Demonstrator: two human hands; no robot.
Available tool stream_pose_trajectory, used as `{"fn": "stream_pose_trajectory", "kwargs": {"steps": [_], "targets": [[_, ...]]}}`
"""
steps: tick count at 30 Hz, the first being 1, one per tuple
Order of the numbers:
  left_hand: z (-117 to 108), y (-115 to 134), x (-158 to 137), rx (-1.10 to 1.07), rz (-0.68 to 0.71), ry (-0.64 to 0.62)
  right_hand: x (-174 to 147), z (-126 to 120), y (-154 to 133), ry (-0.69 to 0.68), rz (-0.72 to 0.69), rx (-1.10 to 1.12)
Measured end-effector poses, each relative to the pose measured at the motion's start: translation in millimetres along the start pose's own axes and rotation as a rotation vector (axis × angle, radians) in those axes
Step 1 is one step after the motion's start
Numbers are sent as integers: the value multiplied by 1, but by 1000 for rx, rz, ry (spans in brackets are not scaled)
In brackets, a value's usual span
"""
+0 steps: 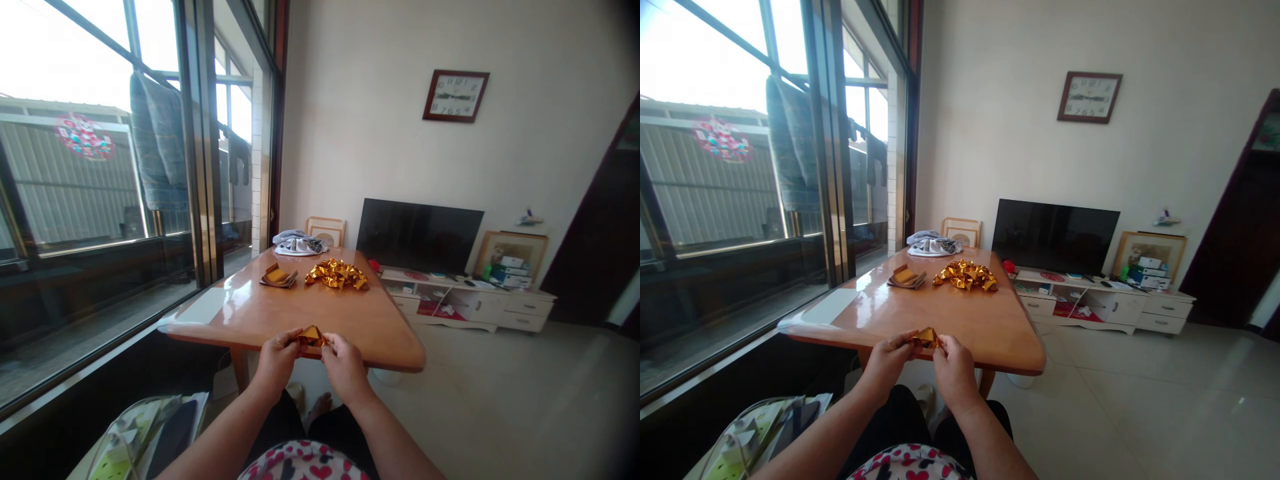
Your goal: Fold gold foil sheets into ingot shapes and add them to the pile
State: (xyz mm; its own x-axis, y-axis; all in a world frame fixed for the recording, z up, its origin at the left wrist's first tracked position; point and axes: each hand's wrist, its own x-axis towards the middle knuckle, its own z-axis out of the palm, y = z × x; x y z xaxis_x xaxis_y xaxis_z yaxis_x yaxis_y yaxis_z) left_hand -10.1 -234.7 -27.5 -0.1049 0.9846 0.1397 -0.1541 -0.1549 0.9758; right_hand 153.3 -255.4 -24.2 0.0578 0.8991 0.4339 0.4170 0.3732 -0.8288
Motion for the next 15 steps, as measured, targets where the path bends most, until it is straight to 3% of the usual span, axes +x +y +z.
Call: {"fn": "stream_pose_trajectory", "kwargs": {"steps": [4, 15], "targets": [[-1, -1, 1, 8, -8, 21, -2, 0, -2, 23, 27, -33], [-2, 5, -2, 14, -1, 31, -4, -3, -10, 5, -108, -134]]}}
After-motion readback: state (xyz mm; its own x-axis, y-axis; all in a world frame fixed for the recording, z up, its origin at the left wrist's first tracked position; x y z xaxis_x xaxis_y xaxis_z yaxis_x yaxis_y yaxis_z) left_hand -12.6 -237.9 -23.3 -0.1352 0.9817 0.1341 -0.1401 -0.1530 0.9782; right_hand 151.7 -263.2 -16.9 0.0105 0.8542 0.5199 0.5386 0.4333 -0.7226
